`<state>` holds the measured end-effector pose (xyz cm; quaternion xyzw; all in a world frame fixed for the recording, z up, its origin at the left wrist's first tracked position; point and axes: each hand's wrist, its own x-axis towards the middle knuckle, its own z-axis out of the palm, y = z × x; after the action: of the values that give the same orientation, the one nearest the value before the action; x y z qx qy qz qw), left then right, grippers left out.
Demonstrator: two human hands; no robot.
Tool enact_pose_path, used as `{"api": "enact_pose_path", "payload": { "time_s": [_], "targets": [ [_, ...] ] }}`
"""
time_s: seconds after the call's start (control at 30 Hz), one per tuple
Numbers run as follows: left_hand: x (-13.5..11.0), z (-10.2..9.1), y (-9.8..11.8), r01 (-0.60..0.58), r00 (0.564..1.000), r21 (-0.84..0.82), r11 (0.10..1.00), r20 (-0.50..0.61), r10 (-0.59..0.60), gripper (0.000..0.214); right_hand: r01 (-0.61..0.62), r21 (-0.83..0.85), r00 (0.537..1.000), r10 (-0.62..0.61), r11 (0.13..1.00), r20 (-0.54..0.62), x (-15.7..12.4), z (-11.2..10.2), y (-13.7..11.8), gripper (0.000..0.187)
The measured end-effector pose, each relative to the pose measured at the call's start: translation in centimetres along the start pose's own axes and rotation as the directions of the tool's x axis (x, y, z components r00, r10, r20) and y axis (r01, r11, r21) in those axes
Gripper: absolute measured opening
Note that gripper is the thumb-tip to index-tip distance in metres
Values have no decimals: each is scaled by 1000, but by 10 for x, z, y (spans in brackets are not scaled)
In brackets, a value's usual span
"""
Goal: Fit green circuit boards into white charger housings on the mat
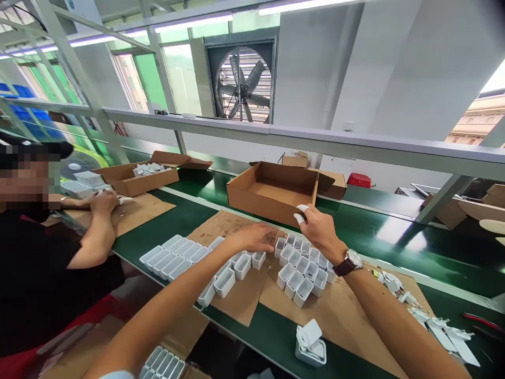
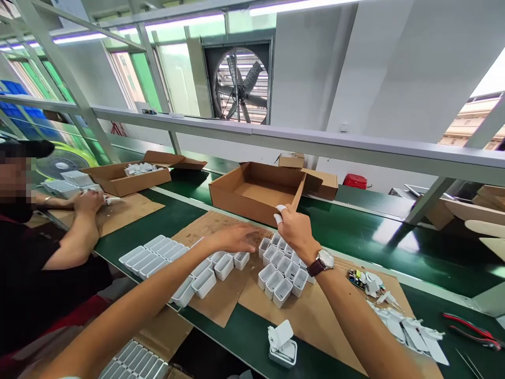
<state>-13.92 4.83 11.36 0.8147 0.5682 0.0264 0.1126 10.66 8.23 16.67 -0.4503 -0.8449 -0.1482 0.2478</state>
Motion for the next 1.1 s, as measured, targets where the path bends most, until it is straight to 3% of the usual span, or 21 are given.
{"api": "enact_pose_path", "payload": {
  "time_s": [0.13, 0.27, 0.37, 0.7, 0.93, 1.1],
  "targets": [
    [-37, 16, -24, 122, 991, 10, 992, 48, -123, 105, -8, 4, 1000, 7, 1000, 30, -2, 0, 0, 29],
    [-49, 41, -11, 169, 986, 32, 985, -6, -169, 83, 2, 9, 998, -2, 1000, 70, -1, 3, -11, 31],
    [-46, 49, 1, 169, 984, 39, 985, -67, -166, 68, 14, 12, 993, -16, 1000, 116, 1, 7, -25, 33],
    [-51, 68, 16, 104, 988, 84, 991, -126, -93, 68, 87, 42, 925, -96, 995, 367, 4, 32, -82, 28],
    [-64, 71, 23, 51, 983, 141, 989, -184, -24, 60, 129, 70, 874, -147, 989, 464, -2, 44, -107, 20],
    [-79, 60, 18, 17, 917, 121, 993, -397, 33, 29, 154, 95, 866, -180, 984, 467, -7, 45, -114, 18]
  ]
}}
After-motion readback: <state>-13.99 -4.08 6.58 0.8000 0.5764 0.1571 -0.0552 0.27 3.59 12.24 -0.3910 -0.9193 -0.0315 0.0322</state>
